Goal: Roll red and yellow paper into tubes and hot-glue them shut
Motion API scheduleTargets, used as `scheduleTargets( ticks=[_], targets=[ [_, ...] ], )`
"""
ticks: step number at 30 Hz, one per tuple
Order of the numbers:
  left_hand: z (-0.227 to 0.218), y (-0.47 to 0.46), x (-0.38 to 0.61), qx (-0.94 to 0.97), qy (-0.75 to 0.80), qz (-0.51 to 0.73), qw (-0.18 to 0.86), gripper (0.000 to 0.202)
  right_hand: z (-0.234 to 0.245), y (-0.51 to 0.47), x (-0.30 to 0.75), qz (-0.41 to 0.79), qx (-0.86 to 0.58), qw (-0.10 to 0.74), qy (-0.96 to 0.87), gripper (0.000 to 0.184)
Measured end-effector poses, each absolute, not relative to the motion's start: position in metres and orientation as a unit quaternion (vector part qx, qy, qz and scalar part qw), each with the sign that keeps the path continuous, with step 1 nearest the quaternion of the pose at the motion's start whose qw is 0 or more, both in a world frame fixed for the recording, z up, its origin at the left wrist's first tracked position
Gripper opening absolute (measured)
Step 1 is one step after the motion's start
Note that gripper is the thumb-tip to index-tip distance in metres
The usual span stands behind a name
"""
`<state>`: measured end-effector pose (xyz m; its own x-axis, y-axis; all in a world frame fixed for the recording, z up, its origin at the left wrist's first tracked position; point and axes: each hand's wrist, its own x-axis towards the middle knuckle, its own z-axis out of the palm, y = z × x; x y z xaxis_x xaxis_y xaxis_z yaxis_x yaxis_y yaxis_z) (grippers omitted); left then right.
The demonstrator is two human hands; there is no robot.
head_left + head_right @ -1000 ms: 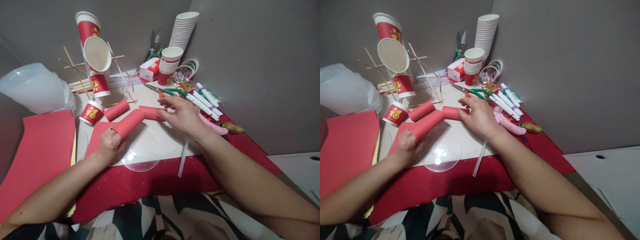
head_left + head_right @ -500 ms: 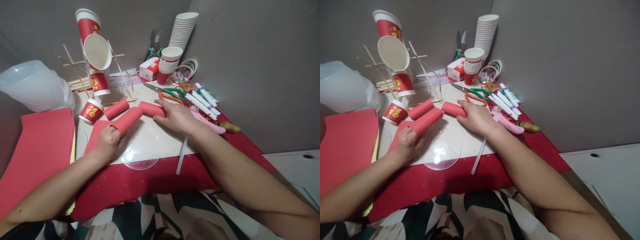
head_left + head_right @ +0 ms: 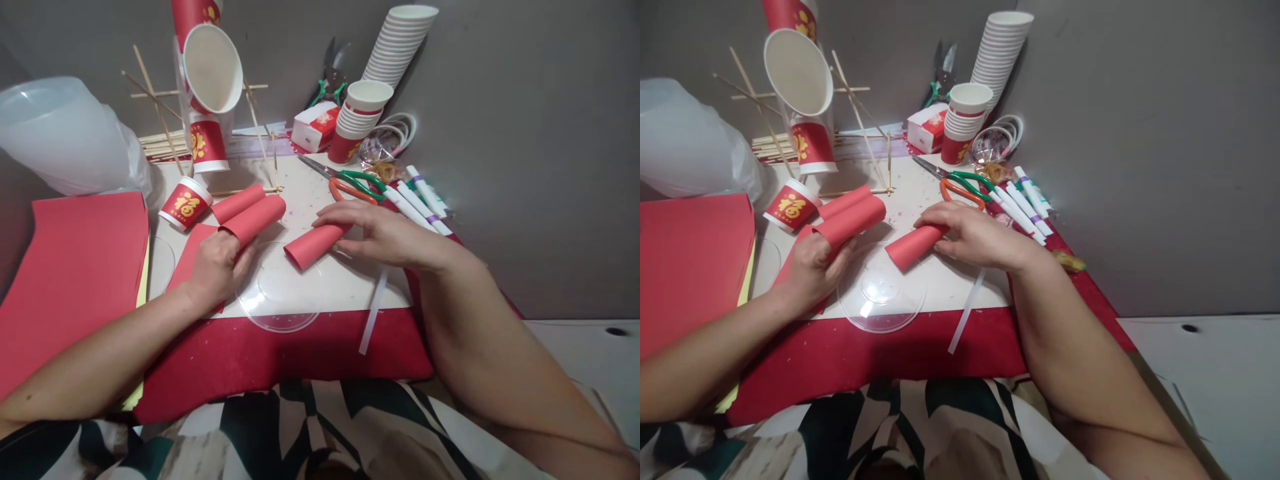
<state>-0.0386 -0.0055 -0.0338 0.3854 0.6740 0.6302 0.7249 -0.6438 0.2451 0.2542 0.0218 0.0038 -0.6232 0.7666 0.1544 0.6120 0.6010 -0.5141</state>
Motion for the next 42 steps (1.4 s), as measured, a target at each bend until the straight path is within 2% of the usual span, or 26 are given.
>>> scheduleTargets(
  ticks=[9,12,17,21,29,42],
  targets=[
    [-0.039,-0.006,-0.038,-0.854,-0.37,-0.353,0.097,0.016,-0.002,0.017,0.246,0.152,-0.412,0.135,-0.888,0.052],
    [-0.039,-0.006,-0.038,-0.856,-0.37,-0.347,0.1,0.019,0.0,0.015,0.245,0.137,-0.413,0.165,-0.885,0.055],
    [-0.039,-0.008,-0.037,-0.855,-0.387,-0.327,0.11,0.021,0.003,0.017,0.243,0.113,-0.472,0.224,-0.846,0.049],
    [-0.037,-0.008,-0.037,-0.857,-0.387,-0.324,0.104,0.019,0.004,0.016,0.241,0.142,-0.517,0.176,-0.825,0.062],
    [-0.037,-0.009,-0.034,-0.849,-0.419,-0.31,0.078,0.026,0.009,0.004,0.234,0.165,-0.481,0.093,-0.856,0.09],
    [-0.038,-0.009,-0.031,-0.848,-0.42,-0.312,0.085,0.026,0.013,-0.012,0.214,0.132,-0.473,0.022,-0.871,0.08]
  ],
)
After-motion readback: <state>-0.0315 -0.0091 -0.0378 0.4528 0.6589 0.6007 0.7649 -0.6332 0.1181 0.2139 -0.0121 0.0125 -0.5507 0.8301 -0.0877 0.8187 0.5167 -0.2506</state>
